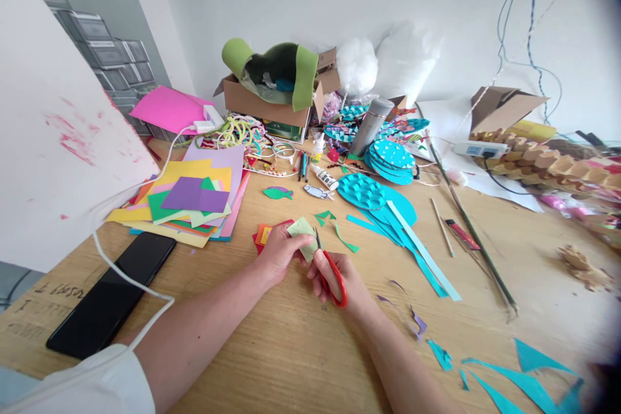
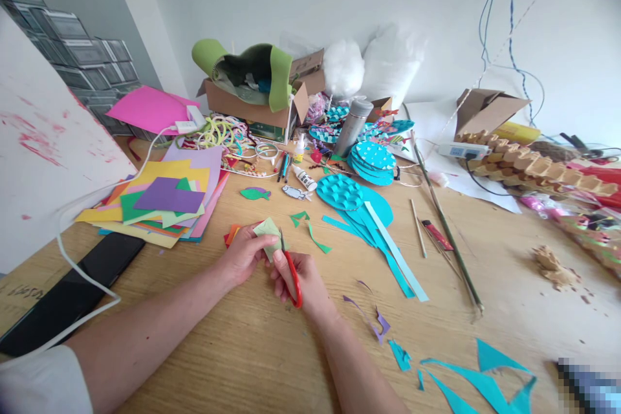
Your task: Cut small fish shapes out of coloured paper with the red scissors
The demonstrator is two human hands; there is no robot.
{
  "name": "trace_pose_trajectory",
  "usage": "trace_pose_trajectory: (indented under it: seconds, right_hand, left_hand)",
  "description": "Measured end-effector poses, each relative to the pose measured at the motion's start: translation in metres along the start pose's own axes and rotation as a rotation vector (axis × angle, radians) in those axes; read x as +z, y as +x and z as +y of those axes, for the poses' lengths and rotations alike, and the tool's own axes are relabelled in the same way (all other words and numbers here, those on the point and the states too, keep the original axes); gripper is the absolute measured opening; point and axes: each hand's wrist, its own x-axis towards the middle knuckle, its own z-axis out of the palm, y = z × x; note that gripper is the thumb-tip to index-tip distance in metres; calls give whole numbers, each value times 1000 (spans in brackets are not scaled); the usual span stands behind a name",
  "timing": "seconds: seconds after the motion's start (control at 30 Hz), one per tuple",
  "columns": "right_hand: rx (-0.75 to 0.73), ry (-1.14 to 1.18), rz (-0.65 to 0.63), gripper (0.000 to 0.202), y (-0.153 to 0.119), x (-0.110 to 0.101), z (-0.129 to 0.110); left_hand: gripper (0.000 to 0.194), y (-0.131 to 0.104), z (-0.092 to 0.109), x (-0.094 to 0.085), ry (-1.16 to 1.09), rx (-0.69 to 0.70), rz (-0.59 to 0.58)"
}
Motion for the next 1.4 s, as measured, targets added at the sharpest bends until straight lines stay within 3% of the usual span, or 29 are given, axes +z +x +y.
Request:
trace_pose_trajectory:
  seconds: [0.43, 1.4]
  right_hand:
    - [-4, -5, 0, 68, -2, -1, 0]
    - [-17, -66, -8, 64, -3, -3, -1]
  left_hand:
    - [18, 0, -2, -1, -6, 2, -29]
    - [21, 3, -4, -3, -22, -26, 33]
